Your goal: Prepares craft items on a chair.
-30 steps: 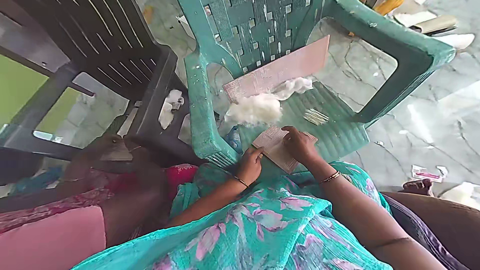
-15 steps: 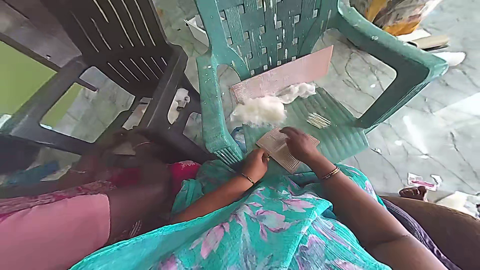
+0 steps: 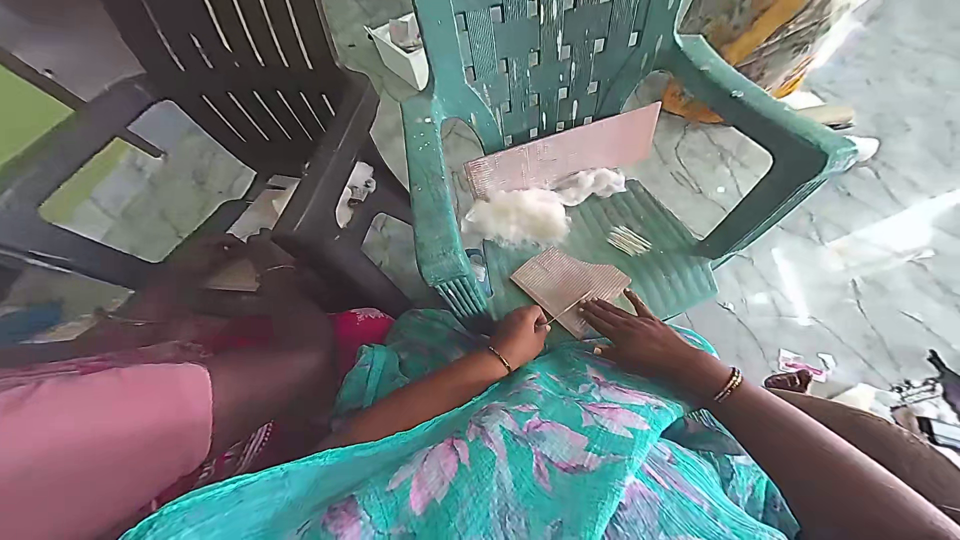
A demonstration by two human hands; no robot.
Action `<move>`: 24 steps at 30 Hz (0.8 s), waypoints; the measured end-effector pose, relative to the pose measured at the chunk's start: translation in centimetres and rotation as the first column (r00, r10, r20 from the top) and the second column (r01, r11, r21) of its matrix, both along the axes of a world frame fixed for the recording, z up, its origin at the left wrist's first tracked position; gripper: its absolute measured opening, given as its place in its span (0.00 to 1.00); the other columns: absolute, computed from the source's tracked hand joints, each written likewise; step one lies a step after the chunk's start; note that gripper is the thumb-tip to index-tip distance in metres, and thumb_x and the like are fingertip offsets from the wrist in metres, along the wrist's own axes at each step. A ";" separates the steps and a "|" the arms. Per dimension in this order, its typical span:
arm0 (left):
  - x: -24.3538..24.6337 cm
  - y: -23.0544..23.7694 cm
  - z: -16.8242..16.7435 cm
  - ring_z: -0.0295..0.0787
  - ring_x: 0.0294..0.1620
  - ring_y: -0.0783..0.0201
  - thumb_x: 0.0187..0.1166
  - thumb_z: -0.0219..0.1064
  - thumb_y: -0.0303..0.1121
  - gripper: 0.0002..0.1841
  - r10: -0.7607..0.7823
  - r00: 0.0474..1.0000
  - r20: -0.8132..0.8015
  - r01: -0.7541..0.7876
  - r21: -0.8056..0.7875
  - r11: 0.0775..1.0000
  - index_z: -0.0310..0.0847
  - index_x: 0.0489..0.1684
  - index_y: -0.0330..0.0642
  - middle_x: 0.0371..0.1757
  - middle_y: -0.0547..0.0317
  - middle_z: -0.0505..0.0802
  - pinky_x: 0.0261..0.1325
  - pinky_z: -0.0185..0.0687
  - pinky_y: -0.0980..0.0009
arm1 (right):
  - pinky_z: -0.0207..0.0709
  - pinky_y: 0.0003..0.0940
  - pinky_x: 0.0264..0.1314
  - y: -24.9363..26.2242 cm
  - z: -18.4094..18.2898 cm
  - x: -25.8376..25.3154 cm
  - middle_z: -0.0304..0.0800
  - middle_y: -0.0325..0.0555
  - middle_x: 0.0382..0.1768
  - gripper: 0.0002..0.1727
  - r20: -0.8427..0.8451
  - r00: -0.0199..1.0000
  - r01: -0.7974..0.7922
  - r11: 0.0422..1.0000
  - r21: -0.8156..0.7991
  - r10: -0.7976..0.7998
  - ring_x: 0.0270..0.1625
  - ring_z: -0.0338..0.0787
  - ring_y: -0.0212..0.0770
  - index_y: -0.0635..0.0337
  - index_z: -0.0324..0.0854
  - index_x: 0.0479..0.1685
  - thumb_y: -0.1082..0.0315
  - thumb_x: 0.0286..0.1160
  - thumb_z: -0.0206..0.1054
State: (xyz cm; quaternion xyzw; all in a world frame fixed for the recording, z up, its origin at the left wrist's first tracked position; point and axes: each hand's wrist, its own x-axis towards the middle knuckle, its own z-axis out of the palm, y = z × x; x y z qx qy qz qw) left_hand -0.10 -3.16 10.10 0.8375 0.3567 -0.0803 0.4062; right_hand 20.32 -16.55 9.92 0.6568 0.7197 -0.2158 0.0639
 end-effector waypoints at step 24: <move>0.4 0.2 -0.2 0.86 0.67 0.48 0.90 0.56 0.32 0.16 -0.043 0.999 -0.024 0.044 0.057 0.997 0.82 0.61 0.27 0.61 0.36 0.89 0.75 0.75 0.55 | 0.16 0.69 0.92 0.3 1.3 -1.1 0.42 0.45 0.97 0.41 -0.016 0.999 0.026 0.992 -0.122 -0.028 0.98 0.41 0.44 0.54 0.45 0.97 0.39 0.92 0.44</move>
